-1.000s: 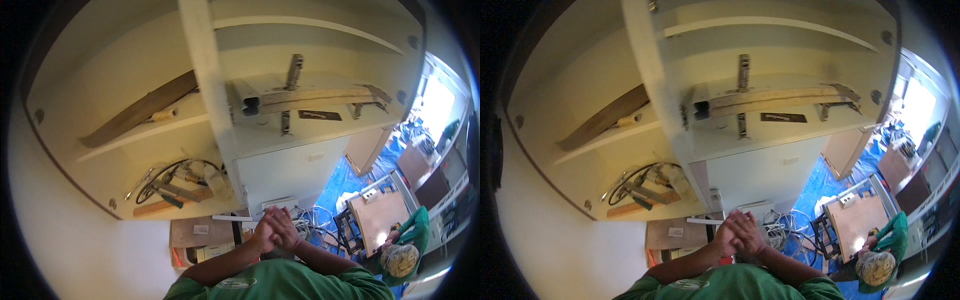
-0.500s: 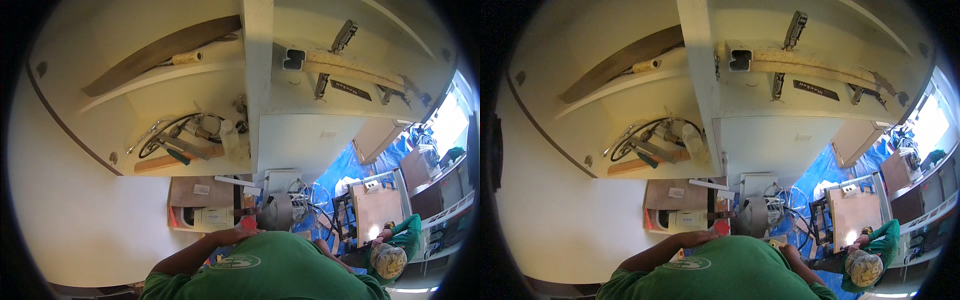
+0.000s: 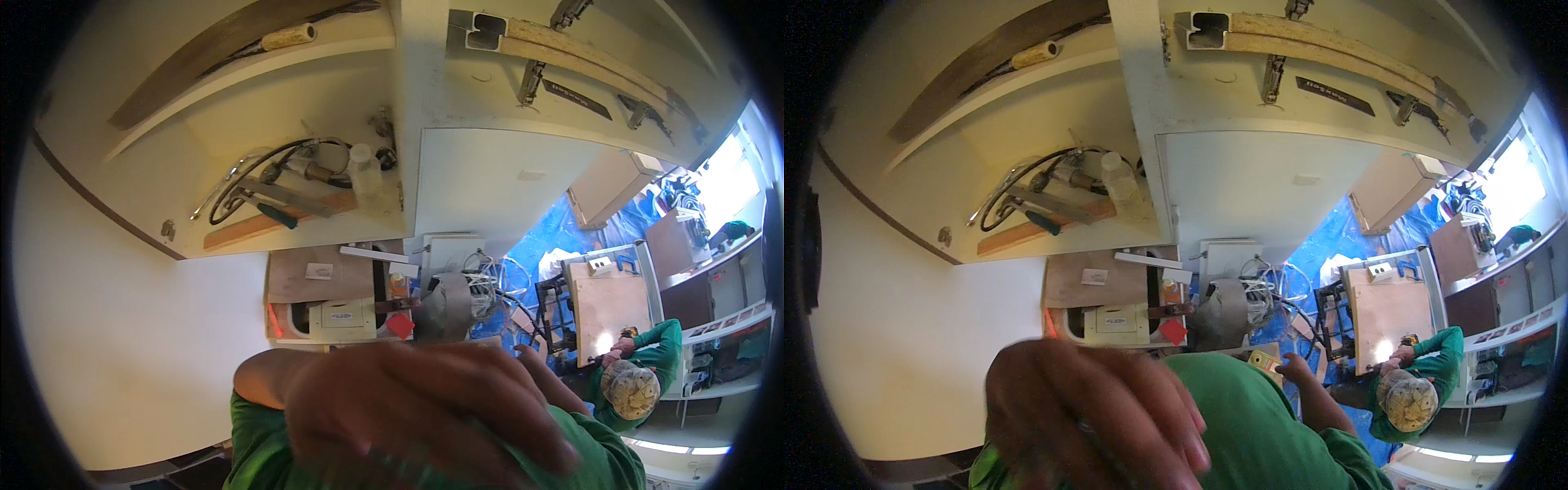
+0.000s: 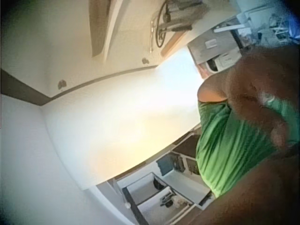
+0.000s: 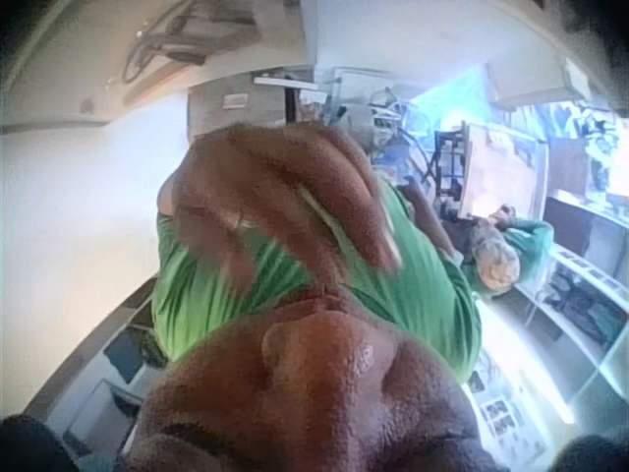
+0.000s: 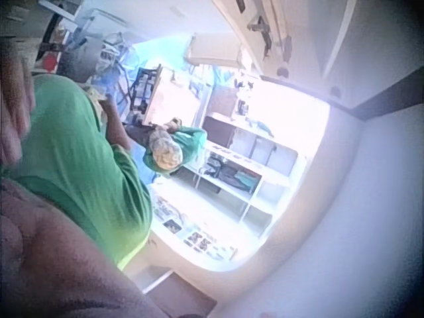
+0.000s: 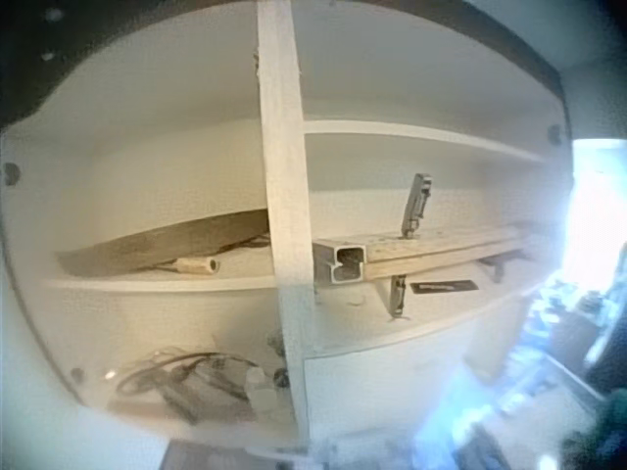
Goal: The person measures a cabinet interior with a metal ruler, then uses a hand plane to smooth a wooden trim piece. They handle a sanding block and a red plastic scraper while moving between a workbench and the cabinet.
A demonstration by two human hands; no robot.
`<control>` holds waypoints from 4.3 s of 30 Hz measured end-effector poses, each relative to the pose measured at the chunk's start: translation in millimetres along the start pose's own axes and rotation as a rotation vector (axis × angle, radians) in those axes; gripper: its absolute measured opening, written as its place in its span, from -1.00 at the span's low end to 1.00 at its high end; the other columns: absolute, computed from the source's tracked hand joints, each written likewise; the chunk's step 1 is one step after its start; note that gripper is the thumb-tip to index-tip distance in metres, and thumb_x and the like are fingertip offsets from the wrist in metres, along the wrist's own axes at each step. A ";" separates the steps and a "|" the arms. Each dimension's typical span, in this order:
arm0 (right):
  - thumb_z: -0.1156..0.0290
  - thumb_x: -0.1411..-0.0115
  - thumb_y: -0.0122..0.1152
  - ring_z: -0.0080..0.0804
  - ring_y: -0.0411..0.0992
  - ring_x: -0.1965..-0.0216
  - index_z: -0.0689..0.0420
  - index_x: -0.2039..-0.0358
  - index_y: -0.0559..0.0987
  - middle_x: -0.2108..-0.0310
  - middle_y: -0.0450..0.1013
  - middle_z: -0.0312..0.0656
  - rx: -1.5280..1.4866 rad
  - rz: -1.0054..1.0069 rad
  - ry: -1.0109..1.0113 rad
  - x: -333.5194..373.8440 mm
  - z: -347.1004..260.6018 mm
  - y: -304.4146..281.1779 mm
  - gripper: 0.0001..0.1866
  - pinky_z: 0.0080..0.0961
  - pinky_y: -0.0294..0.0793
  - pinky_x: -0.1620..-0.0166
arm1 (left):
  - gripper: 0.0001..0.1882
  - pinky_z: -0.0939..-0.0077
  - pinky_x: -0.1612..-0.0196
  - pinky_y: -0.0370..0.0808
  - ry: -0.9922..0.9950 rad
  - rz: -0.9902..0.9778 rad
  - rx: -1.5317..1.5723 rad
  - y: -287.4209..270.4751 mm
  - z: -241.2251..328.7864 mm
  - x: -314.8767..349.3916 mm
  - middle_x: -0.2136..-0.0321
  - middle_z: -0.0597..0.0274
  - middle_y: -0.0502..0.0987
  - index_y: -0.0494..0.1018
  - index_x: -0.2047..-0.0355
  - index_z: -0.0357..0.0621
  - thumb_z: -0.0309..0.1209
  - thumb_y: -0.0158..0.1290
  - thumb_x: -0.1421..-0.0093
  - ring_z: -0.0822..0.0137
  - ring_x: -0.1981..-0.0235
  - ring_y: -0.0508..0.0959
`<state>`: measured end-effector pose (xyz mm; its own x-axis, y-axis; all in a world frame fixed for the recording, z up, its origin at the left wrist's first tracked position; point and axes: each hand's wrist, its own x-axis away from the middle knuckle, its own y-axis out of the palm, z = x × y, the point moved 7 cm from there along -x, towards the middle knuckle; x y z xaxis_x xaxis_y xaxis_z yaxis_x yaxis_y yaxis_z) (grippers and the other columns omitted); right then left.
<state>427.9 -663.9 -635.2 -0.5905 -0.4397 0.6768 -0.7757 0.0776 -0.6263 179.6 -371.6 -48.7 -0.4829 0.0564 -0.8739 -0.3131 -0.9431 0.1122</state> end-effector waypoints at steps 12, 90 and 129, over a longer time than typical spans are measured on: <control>0.04 -0.07 0.20 0.06 0.53 0.09 0.25 0.20 0.64 0.15 0.56 0.14 0.049 -0.038 0.043 -11.4 71.0 19.6 -0.50 -0.14 0.50 0.00 | -0.87 0.00 0.17 0.53 0.271 0.010 0.111 5.0 0.3 -5.4 0.34 0.01 0.54 0.39 0.23 -0.18 -0.40 -0.07 -0.29 -0.03 0.25 0.62; 0.11 -0.31 0.19 -0.28 0.58 0.26 0.22 -0.12 0.47 0.29 0.60 -0.07 0.093 -0.367 -0.026 0.5 -9.8 -27.2 -0.48 -0.33 0.55 0.15 | -0.48 0.14 0.09 0.54 -1.155 1.016 -1.238 -290.6 -340.9 590.9 0.17 0.02 0.59 0.46 0.07 -0.01 -0.16 0.36 0.01 -0.10 0.11 0.59; -0.21 -0.07 0.28 -0.34 0.54 0.53 0.19 0.15 0.48 0.46 0.52 -0.18 -1.578 -0.452 0.054 85.8 -174.2 -162.7 -0.33 -0.42 0.62 0.45 | -0.13 -0.35 -0.38 -0.19 -0.301 0.516 -2.389 -201.1 -255.4 264.7 -0.45 -0.14 -0.15 -0.08 -0.41 -0.33 -0.08 -0.01 -0.28 -0.23 -0.45 -0.12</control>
<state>464.6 -558.4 -407.8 -0.2470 -0.6514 0.7174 -0.3034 0.7551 0.5812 323.6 -250.8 -423.4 -0.3069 -0.3659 -0.8786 0.7322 0.4990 -0.4636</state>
